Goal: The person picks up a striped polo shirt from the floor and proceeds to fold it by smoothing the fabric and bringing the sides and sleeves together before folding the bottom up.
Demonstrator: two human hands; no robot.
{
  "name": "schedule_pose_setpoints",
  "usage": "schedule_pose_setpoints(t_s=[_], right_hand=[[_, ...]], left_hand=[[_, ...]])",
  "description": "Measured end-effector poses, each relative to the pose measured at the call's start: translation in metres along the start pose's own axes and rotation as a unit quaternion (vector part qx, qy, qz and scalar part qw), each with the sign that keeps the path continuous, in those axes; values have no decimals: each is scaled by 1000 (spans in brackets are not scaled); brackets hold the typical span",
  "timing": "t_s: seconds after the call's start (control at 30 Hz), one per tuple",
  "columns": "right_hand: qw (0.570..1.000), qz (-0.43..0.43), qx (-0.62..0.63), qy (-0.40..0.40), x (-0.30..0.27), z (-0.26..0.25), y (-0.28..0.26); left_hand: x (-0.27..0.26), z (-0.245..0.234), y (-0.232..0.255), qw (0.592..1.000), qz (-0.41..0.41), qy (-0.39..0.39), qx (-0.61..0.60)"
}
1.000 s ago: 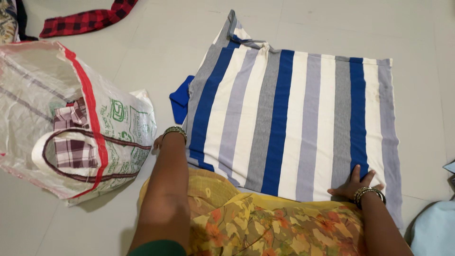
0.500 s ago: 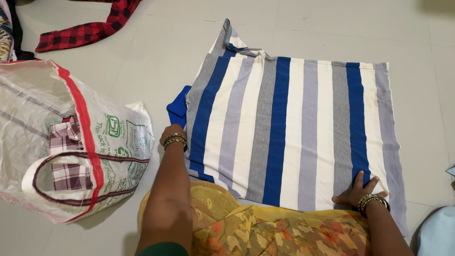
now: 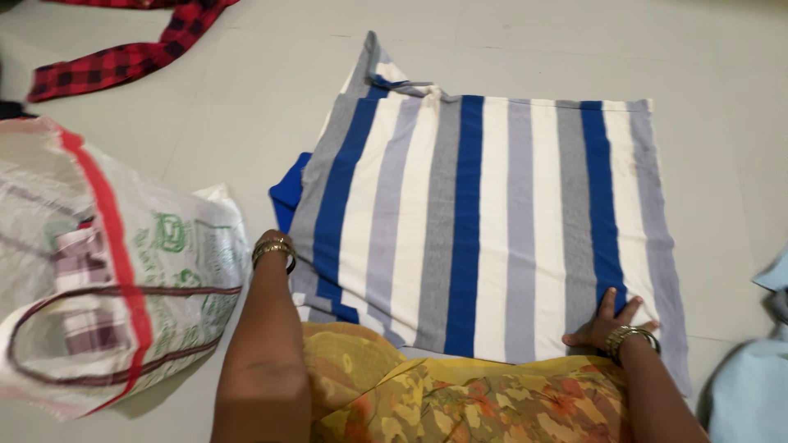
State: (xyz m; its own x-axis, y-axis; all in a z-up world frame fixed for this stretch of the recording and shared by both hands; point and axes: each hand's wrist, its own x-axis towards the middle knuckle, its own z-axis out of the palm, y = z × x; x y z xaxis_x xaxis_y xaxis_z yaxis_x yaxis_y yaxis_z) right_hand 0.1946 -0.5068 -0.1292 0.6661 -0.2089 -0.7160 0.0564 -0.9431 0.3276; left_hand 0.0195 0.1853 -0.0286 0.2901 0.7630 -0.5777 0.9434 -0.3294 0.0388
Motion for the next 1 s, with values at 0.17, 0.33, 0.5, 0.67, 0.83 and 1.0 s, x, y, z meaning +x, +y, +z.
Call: schedule_pose_setpoints(t_s=[0.17,0.33,0.5,0.67,0.83,1.0], right_hand=[[975,-74,76,196,-25,-16,-20],[959,-225,16,169,-78,-50,-84],[975,-48,122,182,-49,-47,-7],[940,125,273,164,-7,-43,36],[910,-160,146,354,-15,-63,-77],[902,-336,30,268,-80,-93,-204]], left_hand=[[-42,17,60,941,139,294,99],[-92,63,115,888,321,-87,317],[-67,24,75,959,110,-98,243],[-47,29,82,950,112,28,290],[-79,83,158,841,424,196,274],[-183,146,218,818,548,98,145]])
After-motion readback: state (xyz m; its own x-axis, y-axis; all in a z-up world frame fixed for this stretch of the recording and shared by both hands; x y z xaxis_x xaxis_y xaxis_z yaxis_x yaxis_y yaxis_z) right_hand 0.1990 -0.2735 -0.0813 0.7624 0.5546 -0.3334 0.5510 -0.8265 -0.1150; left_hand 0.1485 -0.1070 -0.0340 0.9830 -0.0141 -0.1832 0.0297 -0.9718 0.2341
